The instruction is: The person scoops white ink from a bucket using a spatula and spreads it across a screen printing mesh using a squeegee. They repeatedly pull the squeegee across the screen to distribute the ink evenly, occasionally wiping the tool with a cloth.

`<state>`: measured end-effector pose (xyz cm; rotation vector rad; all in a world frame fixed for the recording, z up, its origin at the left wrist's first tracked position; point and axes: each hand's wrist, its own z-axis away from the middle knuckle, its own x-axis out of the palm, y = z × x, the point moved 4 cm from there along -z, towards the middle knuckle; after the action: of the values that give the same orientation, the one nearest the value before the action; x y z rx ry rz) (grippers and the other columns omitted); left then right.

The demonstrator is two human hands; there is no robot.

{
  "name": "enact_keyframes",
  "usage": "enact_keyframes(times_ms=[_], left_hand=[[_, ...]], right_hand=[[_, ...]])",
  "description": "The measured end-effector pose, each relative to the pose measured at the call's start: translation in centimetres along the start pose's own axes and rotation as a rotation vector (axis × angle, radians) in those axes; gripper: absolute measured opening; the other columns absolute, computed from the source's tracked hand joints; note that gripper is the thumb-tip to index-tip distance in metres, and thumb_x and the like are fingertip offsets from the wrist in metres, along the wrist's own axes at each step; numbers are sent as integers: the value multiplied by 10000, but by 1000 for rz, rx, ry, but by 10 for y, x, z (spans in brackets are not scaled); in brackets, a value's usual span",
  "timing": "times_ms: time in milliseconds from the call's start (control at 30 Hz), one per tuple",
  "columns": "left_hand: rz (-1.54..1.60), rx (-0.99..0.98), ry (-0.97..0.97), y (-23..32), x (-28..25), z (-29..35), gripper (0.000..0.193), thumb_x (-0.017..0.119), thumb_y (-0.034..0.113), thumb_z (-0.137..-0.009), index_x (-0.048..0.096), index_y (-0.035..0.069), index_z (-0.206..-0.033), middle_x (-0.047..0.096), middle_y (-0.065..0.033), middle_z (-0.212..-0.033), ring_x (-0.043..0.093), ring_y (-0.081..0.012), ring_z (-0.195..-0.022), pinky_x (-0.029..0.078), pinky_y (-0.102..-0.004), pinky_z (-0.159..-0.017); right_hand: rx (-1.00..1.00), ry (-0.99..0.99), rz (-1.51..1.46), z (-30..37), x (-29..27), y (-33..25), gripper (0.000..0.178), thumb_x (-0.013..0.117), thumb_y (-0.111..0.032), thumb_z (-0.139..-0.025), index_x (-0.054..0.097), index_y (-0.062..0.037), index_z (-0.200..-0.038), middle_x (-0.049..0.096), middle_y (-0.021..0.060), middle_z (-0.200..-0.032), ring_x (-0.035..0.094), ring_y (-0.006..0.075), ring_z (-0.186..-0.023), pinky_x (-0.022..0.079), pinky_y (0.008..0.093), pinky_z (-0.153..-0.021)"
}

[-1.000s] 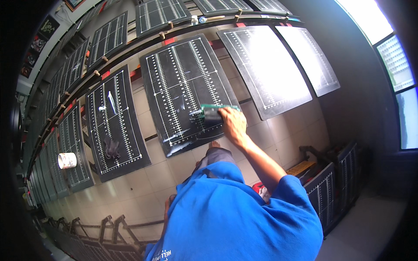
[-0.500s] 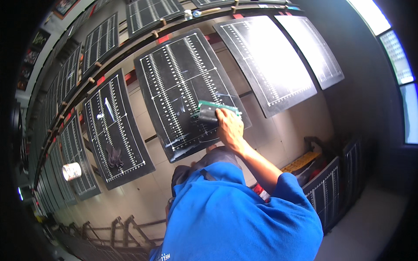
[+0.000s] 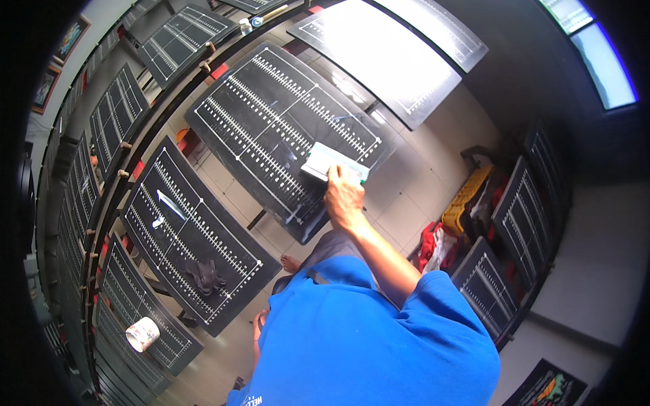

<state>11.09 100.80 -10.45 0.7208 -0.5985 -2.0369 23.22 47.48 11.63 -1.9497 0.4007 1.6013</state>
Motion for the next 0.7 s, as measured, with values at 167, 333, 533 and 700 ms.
enact_keyframes(times_ms=[167,333,533,700], left_hand=[[16,-205,-63,-46,-70,-5,391,528,338,-980,596,44,-1228,662,-145,-1124,630,-249,-888,493,-352,-739],[-35,-251,-62,-39,-112,-2,390,521,343,-984,589,39,-1218,659,-139,-1118,634,-257,-910,501,-354,-754],[-205,6,-159,-145,-134,-20,412,525,335,-982,646,-19,-1154,676,-142,-1077,637,-242,-944,509,-352,-817],[-115,-87,-143,-153,-132,-20,415,532,335,-980,649,-26,-1148,677,-144,-1075,637,-239,-950,508,-351,-827]], right_hand=[[-10,-116,3,31,15,-51,391,619,-54,-772,624,-130,-1156,651,88,-1154,669,311,-1020,581,420,-771],[44,253,124,-34,-14,36,290,622,-51,-769,674,-116,-1048,664,118,-1036,685,317,-932,573,447,-760],[150,39,215,-39,2,42,378,640,-99,-770,681,-154,-1142,647,107,-1074,666,323,-998,561,460,-798],[84,0,86,57,25,-71,363,658,-73,-752,626,-89,-1113,630,139,-1123,652,358,-1005,571,479,-759]])
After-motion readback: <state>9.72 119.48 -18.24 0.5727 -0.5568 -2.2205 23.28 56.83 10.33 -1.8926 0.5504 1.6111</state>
